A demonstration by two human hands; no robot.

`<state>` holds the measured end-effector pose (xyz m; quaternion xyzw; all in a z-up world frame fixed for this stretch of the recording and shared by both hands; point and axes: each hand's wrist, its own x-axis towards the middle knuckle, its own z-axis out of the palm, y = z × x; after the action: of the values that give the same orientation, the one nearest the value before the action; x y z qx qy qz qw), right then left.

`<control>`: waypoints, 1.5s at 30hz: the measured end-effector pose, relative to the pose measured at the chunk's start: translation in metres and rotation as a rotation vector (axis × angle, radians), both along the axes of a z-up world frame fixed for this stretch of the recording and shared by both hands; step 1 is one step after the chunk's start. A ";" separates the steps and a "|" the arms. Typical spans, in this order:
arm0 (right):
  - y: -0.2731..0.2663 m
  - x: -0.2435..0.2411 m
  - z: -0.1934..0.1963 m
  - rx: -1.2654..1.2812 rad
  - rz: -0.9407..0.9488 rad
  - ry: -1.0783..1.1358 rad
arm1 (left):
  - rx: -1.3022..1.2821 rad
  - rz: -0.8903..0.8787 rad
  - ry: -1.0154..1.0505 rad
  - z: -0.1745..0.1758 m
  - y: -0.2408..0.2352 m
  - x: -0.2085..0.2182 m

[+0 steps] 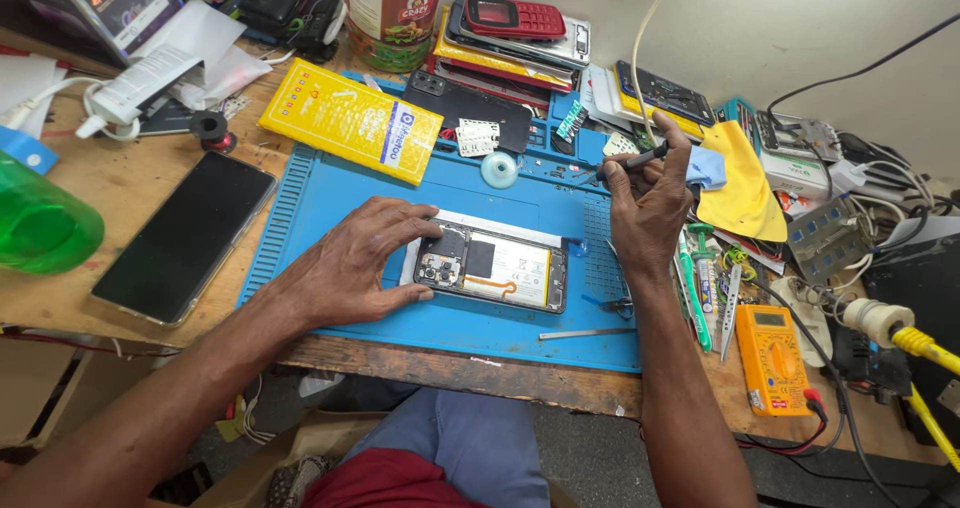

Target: The person applies adhesive to a disassembled smartphone, places a metal shielding plate over the battery, and uses a pen-like tool to press and adjust internal components. The phone remains open on the workbench throughout the clip.

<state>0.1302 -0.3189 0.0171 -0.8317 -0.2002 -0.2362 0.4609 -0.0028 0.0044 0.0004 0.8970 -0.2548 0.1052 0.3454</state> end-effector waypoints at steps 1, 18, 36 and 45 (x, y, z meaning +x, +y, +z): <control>-0.001 0.001 0.000 0.001 0.002 0.004 | 0.005 0.004 0.002 0.000 0.000 0.001; 0.003 -0.011 0.004 0.230 0.166 0.066 | -0.004 -0.032 -0.067 -0.005 0.003 0.002; 0.099 -0.029 -0.013 0.342 0.256 0.518 | -0.017 -0.012 -0.035 -0.009 0.006 -0.003; 0.101 -0.029 -0.014 0.360 0.278 0.538 | 0.000 -0.018 -0.041 -0.012 0.006 -0.002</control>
<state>0.1015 -0.2180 0.0031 -0.7343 -0.1379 0.0250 0.6642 -0.0053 0.0104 -0.0117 0.8923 -0.2699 0.1207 0.3410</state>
